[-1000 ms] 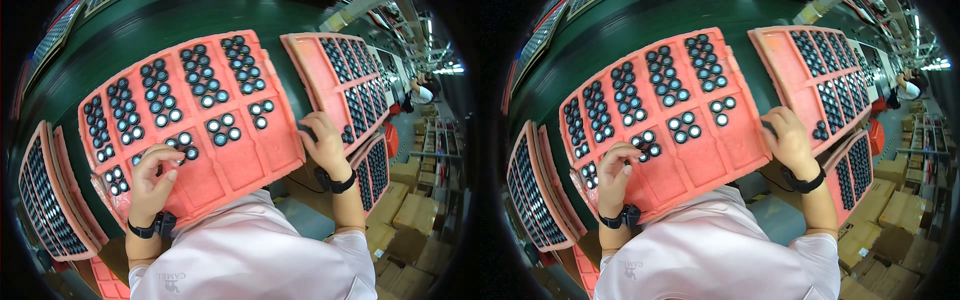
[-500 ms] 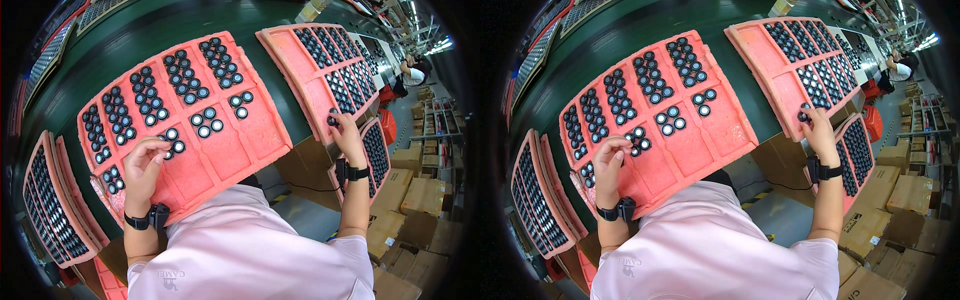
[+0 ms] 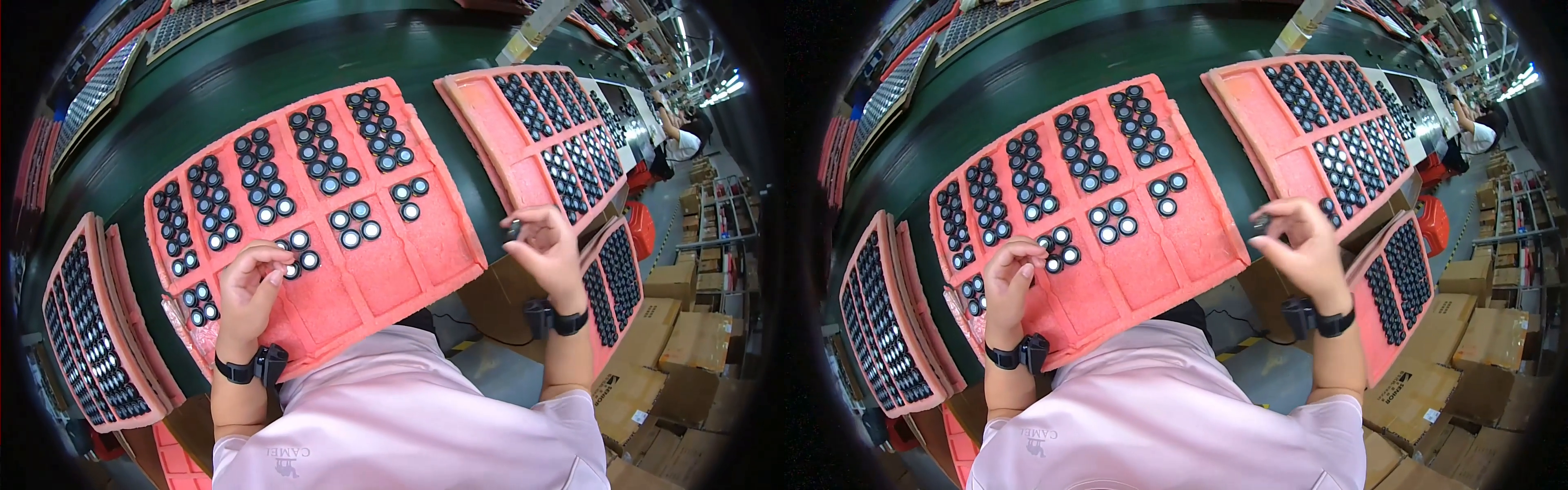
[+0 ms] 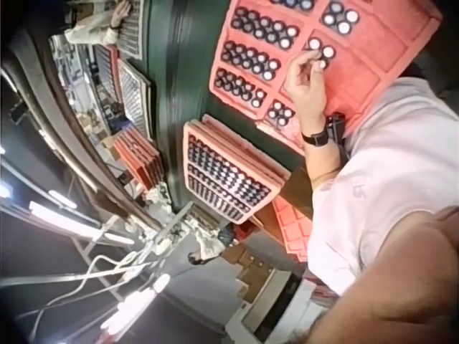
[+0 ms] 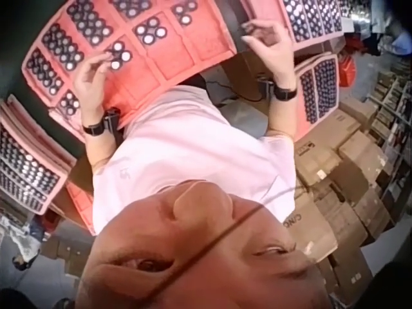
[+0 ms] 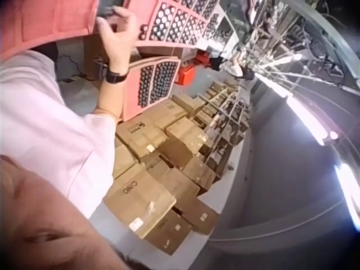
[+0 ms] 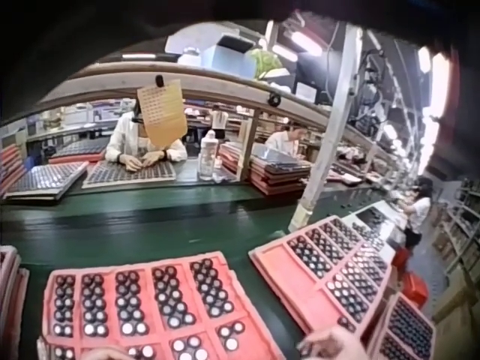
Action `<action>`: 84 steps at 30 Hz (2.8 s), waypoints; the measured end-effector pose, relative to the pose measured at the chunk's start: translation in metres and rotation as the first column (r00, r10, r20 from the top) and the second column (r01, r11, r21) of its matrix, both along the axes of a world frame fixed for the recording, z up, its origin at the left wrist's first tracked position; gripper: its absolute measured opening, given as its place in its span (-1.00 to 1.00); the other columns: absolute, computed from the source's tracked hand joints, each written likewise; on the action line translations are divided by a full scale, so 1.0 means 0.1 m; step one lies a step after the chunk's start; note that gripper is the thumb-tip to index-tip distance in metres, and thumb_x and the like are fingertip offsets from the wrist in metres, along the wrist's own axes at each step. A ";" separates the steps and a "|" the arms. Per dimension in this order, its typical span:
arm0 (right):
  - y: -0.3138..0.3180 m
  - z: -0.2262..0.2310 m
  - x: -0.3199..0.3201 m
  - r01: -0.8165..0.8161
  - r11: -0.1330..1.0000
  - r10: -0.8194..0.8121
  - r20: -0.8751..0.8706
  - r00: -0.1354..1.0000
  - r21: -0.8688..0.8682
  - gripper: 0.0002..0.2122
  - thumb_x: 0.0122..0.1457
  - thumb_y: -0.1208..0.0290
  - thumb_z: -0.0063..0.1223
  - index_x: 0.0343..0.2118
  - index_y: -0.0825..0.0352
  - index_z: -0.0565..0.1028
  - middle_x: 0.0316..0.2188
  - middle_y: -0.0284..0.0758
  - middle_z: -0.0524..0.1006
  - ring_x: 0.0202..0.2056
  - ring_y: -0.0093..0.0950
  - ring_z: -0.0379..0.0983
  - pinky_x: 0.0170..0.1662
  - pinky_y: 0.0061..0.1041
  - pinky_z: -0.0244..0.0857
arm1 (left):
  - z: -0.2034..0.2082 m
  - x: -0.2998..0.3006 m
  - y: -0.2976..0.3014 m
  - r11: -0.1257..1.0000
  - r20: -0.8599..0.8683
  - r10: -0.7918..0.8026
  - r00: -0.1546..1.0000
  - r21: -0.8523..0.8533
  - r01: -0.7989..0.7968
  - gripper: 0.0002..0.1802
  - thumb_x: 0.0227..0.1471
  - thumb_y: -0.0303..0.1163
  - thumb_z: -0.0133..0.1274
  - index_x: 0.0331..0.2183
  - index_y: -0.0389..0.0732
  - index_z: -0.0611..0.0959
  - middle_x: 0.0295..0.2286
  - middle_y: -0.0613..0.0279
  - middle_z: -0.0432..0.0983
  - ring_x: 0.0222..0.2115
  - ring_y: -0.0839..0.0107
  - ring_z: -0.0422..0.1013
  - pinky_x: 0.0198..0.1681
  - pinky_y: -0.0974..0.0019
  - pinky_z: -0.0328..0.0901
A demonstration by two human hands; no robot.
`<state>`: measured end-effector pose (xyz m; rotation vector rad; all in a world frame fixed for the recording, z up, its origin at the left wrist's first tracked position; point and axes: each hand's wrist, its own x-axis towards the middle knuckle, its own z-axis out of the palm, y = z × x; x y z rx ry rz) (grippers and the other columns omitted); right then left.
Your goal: The person picks up two sensors from a foam tray, rotates them to view different sides, and touches them together. After separating the sensors, the person returns them to the tray and repeats the process with other sensors.
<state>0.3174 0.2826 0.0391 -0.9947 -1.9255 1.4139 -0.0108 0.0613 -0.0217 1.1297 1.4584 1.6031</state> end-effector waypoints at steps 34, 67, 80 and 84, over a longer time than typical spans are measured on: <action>-0.70 -0.56 -2.10 -0.519 0.795 0.597 -0.254 0.761 0.314 -0.74 -0.09 0.68 0.26 -0.28 0.35 0.56 -0.24 -0.21 0.41 -0.28 -0.43 0.38 -0.25 -0.52 0.31 | 0.17 -0.12 -0.07 0.993 -0.150 0.096 0.984 -0.047 -0.104 -0.53 -0.08 -0.30 0.27 -0.14 -0.32 0.55 -0.30 0.16 0.45 -0.29 0.37 0.38 -0.18 0.33 0.28; -0.64 -0.59 -2.12 -0.665 0.717 0.693 -0.309 0.651 0.207 -0.72 -0.06 0.62 0.19 -0.22 0.38 0.48 -0.30 -0.23 0.47 -0.29 -0.37 0.38 -0.20 -0.47 0.26 | 0.12 -0.13 -0.12 0.984 -0.180 0.127 0.975 0.150 -0.101 -0.64 -0.17 -0.62 0.21 -0.21 -0.35 0.59 -0.29 0.07 0.50 -0.32 0.31 0.41 -0.24 0.31 0.30; -0.67 -0.58 -2.13 -0.654 0.722 0.690 -0.308 0.655 0.226 -0.81 0.03 0.56 0.13 -0.26 0.37 0.46 -0.33 -0.24 0.41 -0.31 -0.42 0.33 -0.20 -0.49 0.21 | 0.11 -0.17 -0.11 0.978 -0.264 0.118 0.957 0.196 -0.066 -0.69 -0.13 -0.64 0.14 -0.23 -0.33 0.60 -0.28 0.06 0.50 -0.33 0.30 0.42 -0.25 0.29 0.29; -0.67 -0.59 -2.13 -0.652 0.722 0.690 -0.310 0.655 0.229 -0.81 0.02 0.56 0.13 -0.27 0.37 0.46 -0.33 -0.23 0.41 -0.31 -0.43 0.32 -0.20 -0.49 0.21 | 0.12 -0.17 -0.12 0.979 -0.274 0.117 0.955 0.191 -0.066 -0.70 -0.13 -0.65 0.14 -0.23 -0.32 0.60 -0.27 0.06 0.50 -0.33 0.30 0.42 -0.26 0.28 0.29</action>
